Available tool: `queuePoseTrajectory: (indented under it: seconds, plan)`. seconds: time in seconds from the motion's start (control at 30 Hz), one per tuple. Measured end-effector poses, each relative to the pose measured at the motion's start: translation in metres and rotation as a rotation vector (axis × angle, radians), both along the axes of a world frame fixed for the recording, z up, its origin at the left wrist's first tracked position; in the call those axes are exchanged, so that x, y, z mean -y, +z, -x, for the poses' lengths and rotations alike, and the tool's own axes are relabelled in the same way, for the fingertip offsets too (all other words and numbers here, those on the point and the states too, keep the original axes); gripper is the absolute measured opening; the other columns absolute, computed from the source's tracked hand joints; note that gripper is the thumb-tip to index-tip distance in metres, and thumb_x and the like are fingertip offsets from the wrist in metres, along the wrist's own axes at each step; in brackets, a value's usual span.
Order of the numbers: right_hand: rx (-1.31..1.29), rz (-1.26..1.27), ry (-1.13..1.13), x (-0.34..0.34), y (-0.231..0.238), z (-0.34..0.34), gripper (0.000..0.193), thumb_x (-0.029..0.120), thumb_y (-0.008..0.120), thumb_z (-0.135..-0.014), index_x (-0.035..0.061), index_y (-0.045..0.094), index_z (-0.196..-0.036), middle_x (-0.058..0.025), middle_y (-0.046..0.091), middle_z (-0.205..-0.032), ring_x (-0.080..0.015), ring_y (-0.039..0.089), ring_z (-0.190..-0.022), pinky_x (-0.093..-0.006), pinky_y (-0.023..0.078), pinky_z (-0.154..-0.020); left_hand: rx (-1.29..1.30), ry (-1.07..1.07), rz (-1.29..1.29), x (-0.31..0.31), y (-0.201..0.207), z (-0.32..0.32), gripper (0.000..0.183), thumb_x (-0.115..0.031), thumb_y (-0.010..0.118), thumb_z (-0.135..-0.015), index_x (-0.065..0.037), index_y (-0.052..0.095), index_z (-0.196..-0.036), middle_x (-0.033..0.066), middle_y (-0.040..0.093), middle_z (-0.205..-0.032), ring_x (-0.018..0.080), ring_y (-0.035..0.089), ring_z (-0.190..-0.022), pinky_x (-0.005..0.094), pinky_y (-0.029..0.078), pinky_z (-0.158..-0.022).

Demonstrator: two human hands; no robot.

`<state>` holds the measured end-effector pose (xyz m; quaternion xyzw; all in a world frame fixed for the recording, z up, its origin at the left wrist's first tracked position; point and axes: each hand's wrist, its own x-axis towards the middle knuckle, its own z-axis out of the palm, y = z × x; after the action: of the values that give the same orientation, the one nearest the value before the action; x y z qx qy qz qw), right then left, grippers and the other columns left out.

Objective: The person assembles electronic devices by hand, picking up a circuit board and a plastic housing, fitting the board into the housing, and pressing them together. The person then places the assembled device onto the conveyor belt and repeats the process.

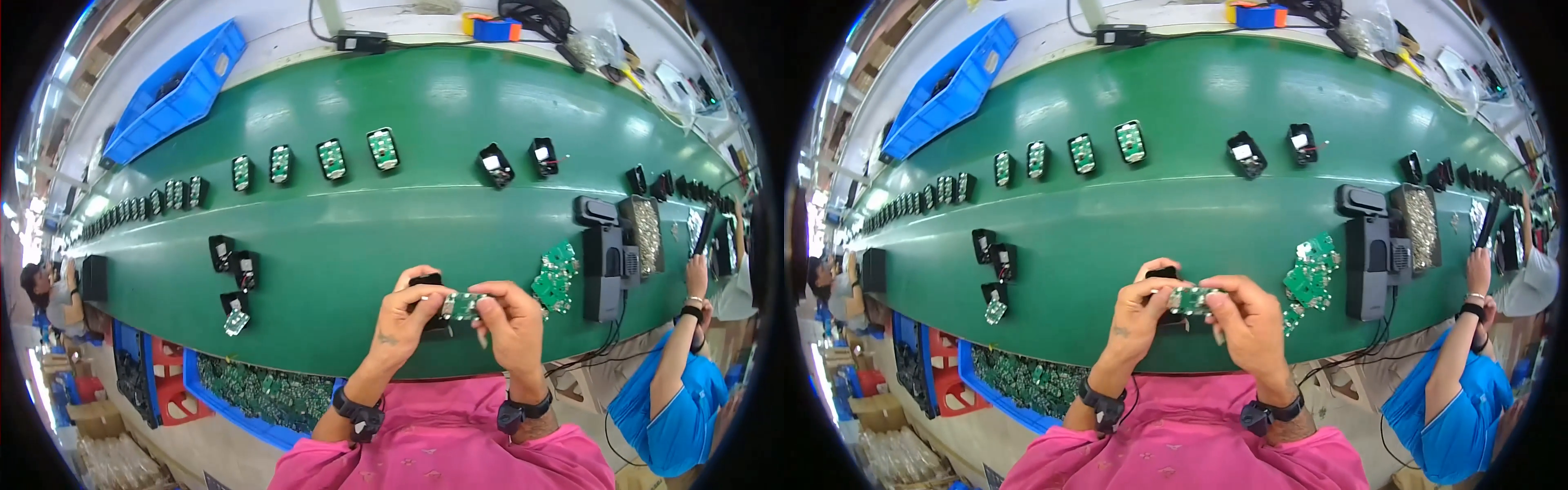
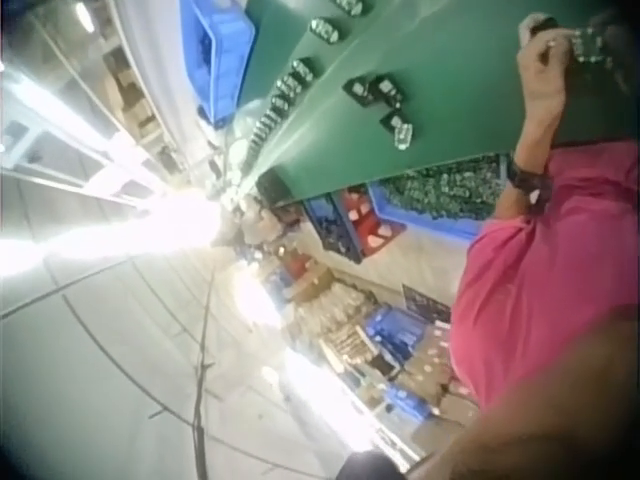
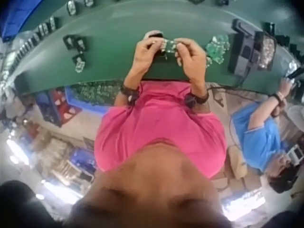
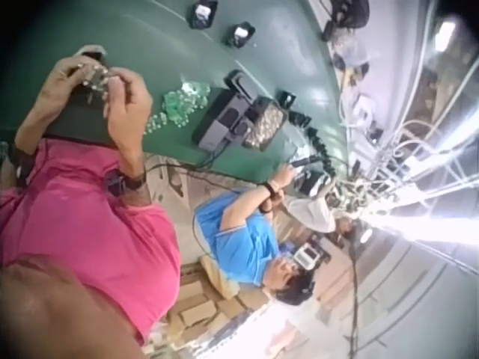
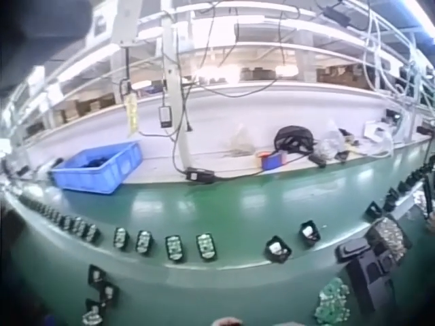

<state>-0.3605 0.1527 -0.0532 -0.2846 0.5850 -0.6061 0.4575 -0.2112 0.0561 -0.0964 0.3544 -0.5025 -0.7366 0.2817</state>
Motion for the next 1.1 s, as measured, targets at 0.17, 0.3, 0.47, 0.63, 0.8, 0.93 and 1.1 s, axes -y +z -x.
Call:
queuePoseTrajectory:
  seconds: [0.17, 0.3, 0.47, 0.63, 0.8, 0.93, 1.1]
  plan:
    - [-0.371, 0.078, 0.108, 0.013, 0.005, -0.001, 0.014, 0.007, 0.064, -0.095, -0.0017, 0.065, -0.107, -0.0046, 0.069, -0.076, -0.0069, 0.060, -0.062, -0.0206, 0.046, -0.055, 0.103, 0.019, 0.398, -0.002, 0.005, -0.005, 0.022, 0.000, 0.063, -0.089, -0.003, 0.076, -0.107, 0.0111, 0.059, -0.124, 0.0182, 0.062, -0.105, 0.0293, 0.052, -0.087]
    - [-0.445, 0.064, 0.140, 0.018, 0.002, 0.001, 0.015, 0.007, 0.066, -0.094, -0.0019, 0.064, -0.106, -0.0053, 0.068, -0.071, -0.0077, 0.061, -0.061, -0.0222, 0.046, -0.056, 0.191, 0.008, 0.472, -0.002, 0.011, -0.006, 0.023, 0.000, 0.066, -0.086, -0.004, 0.076, -0.106, 0.0113, 0.060, -0.121, 0.0191, 0.063, -0.105, 0.0296, 0.052, -0.087]
    - [-0.424, 0.057, 0.194, 0.018, -0.001, -0.001, 0.015, 0.008, 0.067, -0.093, -0.0026, 0.062, -0.102, -0.0050, 0.067, -0.067, -0.0081, 0.061, -0.061, -0.0237, 0.047, -0.056, 0.242, 0.001, 0.583, 0.000, 0.011, -0.004, 0.023, 0.002, 0.068, -0.083, -0.001, 0.074, -0.104, 0.0103, 0.062, -0.117, 0.0196, 0.064, -0.104, 0.0300, 0.052, -0.085]
    - [-0.432, -0.006, 0.128, 0.020, -0.003, 0.002, 0.015, 0.009, 0.067, -0.093, -0.0026, 0.061, -0.101, -0.0052, 0.066, -0.067, -0.0080, 0.060, -0.061, -0.0238, 0.046, -0.056, 0.213, -0.062, 0.443, 0.000, 0.017, -0.005, 0.019, 0.004, 0.067, -0.082, 0.001, 0.073, -0.099, 0.0106, 0.061, -0.120, 0.0198, 0.064, -0.104, 0.0305, 0.052, -0.085]
    - [-0.411, -0.046, 0.133, 0.020, -0.004, 0.002, 0.017, 0.009, 0.067, -0.093, -0.0023, 0.059, -0.103, -0.0049, 0.064, -0.066, -0.0075, 0.056, -0.059, -0.0241, 0.043, -0.054, 0.208, -0.132, 0.427, 0.001, 0.018, -0.007, 0.030, 0.004, 0.067, -0.082, 0.001, 0.069, -0.112, 0.0108, 0.058, -0.128, 0.0193, 0.061, -0.110, 0.0315, 0.053, -0.086]
    - [-0.507, -0.071, 0.120, 0.020, -0.013, 0.002, 0.019, 0.008, 0.067, -0.093, -0.0015, 0.056, -0.104, -0.0045, 0.060, -0.062, -0.0072, 0.052, -0.056, -0.0249, 0.040, -0.052, -0.037, -0.068, -0.009, -0.001, 0.028, -0.007, 0.068, 0.005, 0.072, -0.081, -0.003, 0.044, -0.142, 0.0119, 0.051, -0.137, 0.0185, 0.053, -0.122, 0.0322, 0.052, -0.095]
    - [-0.478, -0.028, 0.166, 0.020, -0.014, 0.004, 0.016, 0.006, 0.066, -0.093, -0.0002, 0.055, -0.103, -0.0023, 0.058, -0.063, -0.0062, 0.052, -0.057, -0.0238, 0.039, -0.053, -0.138, -0.115, -0.123, 0.004, 0.020, -0.014, 0.070, 0.001, 0.073, -0.083, -0.003, 0.041, -0.145, 0.0116, 0.050, -0.138, 0.0183, 0.053, -0.120, 0.0322, 0.052, -0.098]
